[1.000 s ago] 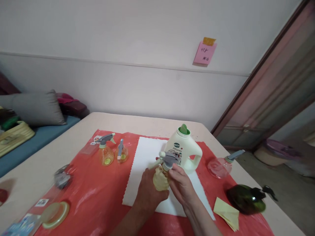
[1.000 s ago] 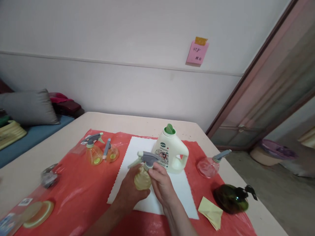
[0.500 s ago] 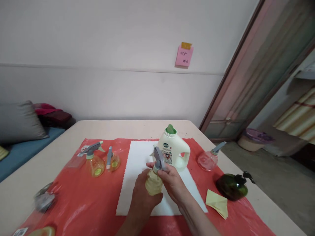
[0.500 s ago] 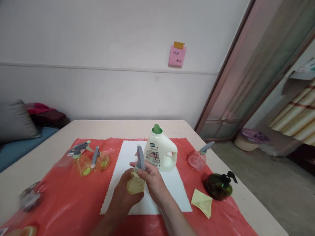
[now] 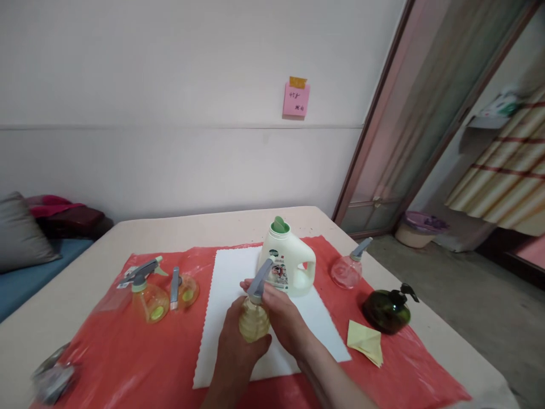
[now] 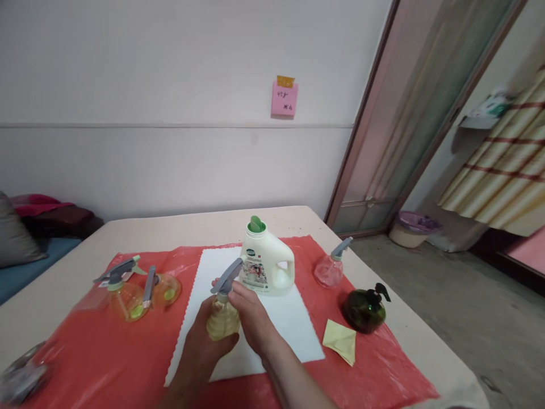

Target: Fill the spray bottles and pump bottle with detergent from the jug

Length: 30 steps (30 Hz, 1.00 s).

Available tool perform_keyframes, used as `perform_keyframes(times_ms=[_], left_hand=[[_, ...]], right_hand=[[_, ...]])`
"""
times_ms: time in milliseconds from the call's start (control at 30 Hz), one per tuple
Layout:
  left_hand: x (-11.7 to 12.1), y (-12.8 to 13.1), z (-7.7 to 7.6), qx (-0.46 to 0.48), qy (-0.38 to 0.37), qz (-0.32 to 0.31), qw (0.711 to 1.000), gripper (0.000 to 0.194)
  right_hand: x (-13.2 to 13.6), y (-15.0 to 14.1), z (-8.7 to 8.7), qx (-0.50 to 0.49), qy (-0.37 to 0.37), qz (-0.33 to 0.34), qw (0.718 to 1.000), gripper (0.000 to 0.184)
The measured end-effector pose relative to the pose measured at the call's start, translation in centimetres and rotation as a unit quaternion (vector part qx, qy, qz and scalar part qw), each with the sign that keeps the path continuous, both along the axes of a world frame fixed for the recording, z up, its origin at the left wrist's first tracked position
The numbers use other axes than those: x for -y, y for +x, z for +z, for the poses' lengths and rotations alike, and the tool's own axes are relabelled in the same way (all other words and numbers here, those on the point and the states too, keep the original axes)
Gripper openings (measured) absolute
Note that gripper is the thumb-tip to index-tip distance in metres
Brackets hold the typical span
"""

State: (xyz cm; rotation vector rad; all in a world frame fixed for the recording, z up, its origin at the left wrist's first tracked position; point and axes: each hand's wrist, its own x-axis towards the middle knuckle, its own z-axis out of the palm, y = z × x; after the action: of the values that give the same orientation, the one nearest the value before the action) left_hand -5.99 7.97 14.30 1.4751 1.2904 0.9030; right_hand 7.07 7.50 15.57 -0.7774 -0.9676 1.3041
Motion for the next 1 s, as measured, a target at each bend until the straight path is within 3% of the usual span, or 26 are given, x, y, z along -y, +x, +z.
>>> perform_keyframes(times_ms=[300,367,433,533,600,700,800,900,1000], left_hand=[[0.6,0.7,0.8,-0.006,-0.02,0.037,0.999,0.067],[0.6,0.6,1.0,-0.005,-0.013,0.043,0.999,0.067],[0.5,0.4,1.0,0.017,-0.007,0.038,0.999,0.069],[-0.1,-0.1,0.5,0.113,-0.027,-0.021,0.993,0.071],[-0.5,-0.5,0.2,0.2,-0.05,-0.082,0.975,0.068],[-0.9,-0.8,0.1,0.289,-0.087,-0.166,0.939,0.068],[-1.0,-0.8,0.3,0.311,-0.127,-0.23,0.913,0.075],[-0.8,-0.5,0.3,0.318,-0.165,-0.28,0.891,0.089],[-0.6,-0.4,0.0,0.322,-0.195,-0.287,0.881,0.106]], right_hand=[[-0.4,-2.2,-0.6,-0.003,-0.021,-0.098,0.995,0.037],[-0.1,-1.8,-0.4,0.019,-0.009,-0.09,0.996,0.04],[0.1,-1.0,-0.1,0.038,0.018,-0.037,0.998,0.046],[0.2,0.5,0.0,0.015,0.041,0.073,0.996,0.053],[0.0,1.2,-0.1,-0.027,0.027,0.11,0.993,0.052],[-0.5,2.0,-0.6,-0.08,0.012,0.112,0.99,0.045],[-0.5,2.7,-1.0,-0.112,0.011,0.118,0.987,0.042],[0.1,3.5,-1.3,-0.089,-0.01,0.131,0.987,0.041],[0.4,4.0,-1.4,-0.035,-0.032,0.118,0.992,0.042]])
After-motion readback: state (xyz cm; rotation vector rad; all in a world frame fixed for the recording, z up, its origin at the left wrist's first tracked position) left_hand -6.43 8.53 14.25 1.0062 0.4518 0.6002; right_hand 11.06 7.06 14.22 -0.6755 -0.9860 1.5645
